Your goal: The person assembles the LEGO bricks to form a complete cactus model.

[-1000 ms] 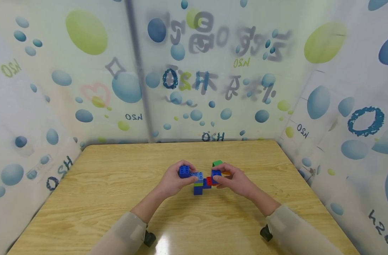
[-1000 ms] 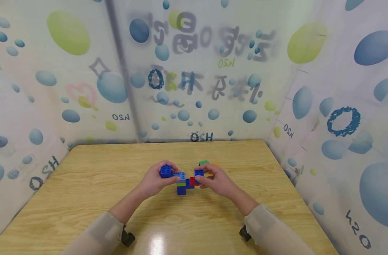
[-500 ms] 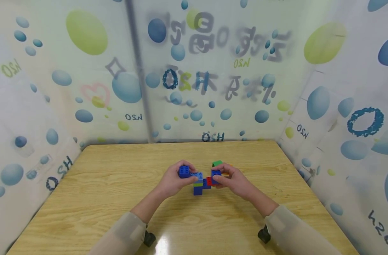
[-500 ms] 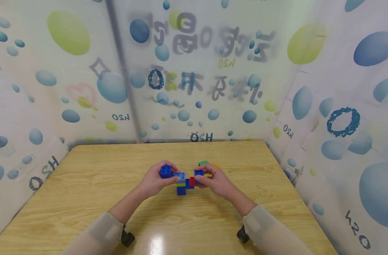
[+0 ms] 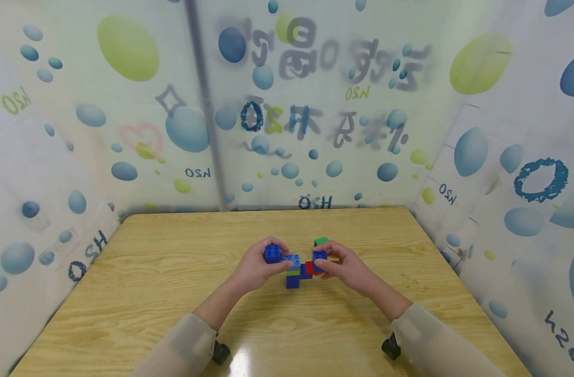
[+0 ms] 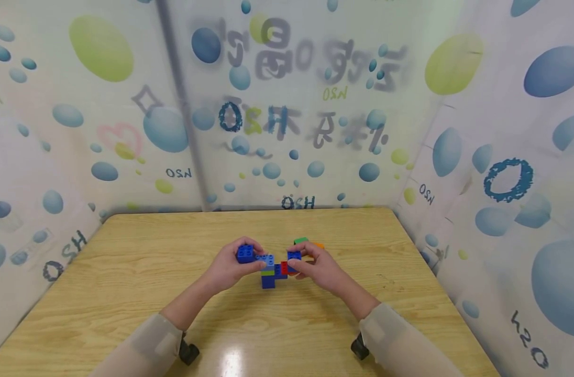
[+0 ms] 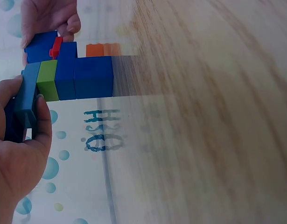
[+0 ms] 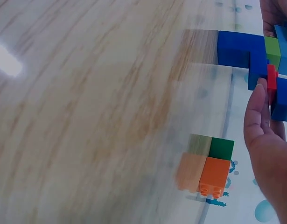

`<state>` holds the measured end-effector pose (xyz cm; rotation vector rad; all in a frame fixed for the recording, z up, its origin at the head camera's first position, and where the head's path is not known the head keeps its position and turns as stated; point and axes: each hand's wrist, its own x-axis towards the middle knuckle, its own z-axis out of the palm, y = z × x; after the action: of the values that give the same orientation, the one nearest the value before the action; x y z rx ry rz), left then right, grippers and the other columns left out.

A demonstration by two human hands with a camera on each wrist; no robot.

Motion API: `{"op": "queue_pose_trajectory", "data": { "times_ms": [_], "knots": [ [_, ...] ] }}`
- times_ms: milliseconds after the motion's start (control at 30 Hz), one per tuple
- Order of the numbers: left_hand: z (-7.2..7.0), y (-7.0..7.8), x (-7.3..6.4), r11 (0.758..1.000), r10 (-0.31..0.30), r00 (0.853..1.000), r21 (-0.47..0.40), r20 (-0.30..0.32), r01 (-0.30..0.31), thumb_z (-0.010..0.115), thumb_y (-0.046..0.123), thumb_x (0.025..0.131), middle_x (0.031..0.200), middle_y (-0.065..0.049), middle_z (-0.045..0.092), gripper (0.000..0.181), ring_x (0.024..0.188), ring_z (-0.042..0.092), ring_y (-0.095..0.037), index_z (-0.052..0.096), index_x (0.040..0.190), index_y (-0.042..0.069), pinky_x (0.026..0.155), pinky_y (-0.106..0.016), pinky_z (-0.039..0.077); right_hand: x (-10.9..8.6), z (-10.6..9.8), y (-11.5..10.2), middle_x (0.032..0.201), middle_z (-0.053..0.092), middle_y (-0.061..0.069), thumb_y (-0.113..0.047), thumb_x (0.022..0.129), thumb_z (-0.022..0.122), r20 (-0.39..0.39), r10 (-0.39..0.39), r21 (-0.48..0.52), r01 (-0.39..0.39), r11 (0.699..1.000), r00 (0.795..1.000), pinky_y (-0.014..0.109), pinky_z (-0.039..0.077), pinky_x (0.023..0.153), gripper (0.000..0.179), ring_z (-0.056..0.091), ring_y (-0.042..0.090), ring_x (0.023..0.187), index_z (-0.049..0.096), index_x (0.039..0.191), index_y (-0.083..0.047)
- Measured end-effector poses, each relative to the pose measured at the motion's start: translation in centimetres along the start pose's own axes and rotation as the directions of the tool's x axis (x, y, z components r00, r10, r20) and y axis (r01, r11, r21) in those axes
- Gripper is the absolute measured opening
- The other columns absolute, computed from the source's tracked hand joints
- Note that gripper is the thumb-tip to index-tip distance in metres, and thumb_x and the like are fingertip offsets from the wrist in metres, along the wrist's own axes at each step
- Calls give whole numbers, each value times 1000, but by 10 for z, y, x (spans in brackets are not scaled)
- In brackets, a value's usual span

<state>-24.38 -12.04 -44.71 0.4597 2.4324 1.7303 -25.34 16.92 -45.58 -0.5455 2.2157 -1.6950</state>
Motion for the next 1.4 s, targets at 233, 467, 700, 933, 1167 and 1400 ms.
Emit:
{"op": "queue_pose_trajectory", "data": {
  "times_ms": [233, 467, 700, 933, 1167, 1400],
  "knots": [
    [0, -2, 1, 1000, -8, 1000, -18, 8, 9, 84, 25, 100, 132, -8, 75, 32, 127, 70, -29, 69, 127, 15, 105, -47, 63, -1, 1, 0, 140, 61, 19, -34, 110, 69, -9, 31, -22, -31, 999, 999, 45, 67, 95, 52, 75, 28, 116, 57, 153, -7],
    [0, -2, 1, 1000, -16, 1000, -19, 6, 16, 85, 24, 99, 132, -8, 76, 32, 127, 70, -29, 69, 126, 15, 105, -47, 63, -3, -6, 2, 152, 57, 22, -37, 109, 71, 13, 41, -40, -41, 998, 999, 50, 66, 100, 60, 75, 31, 120, 52, 159, -9],
    [0, -1, 1, 1000, -15, 1000, -15, 2, 15, 85, 24, 99, 131, -7, 76, 32, 128, 70, -29, 70, 126, 15, 105, -47, 63, -10, -21, 5, 157, 58, 20, -37, 107, 74, -10, 64, -64, -64, 996, 998, 50, 64, 102, 59, 71, 29, 123, 56, 158, -12],
    [-1, -1, 1, 1000, -8, 1000, -12, -2, 8, 85, 23, 99, 128, -3, 76, 30, 126, 71, -27, 70, 124, 17, 105, -47, 63, -19, -40, 10, 154, 63, 19, -27, 108, 72, -33, 78, -108, -81, 991, 996, 45, 64, 102, 47, 71, 32, 123, 61, 151, -11],
    [-1, 0, 1, 1000, -4, 1000, -12, 5, 4, 85, 24, 99, 129, -6, 76, 32, 127, 70, -28, 70, 125, 15, 106, -47, 62, -23, -57, 16, 153, 62, 22, -29, 109, 72, -87, 89, -174, -103, 979, 992, 42, 66, 97, 50, 72, 33, 118, 60, 151, -4],
    [-2, 2, 0, 1000, 2, 1000, -22, 11, -2, 85, 24, 100, 130, -8, 75, 33, 127, 70, -28, 69, 126, 12, 105, -46, 63, -20, -70, 23, 149, 65, 20, -32, 107, 74, -144, 109, -200, -137, 970, 983, 41, 65, 96, 50, 72, 29, 113, 63, 148, -6]
  ]
}}
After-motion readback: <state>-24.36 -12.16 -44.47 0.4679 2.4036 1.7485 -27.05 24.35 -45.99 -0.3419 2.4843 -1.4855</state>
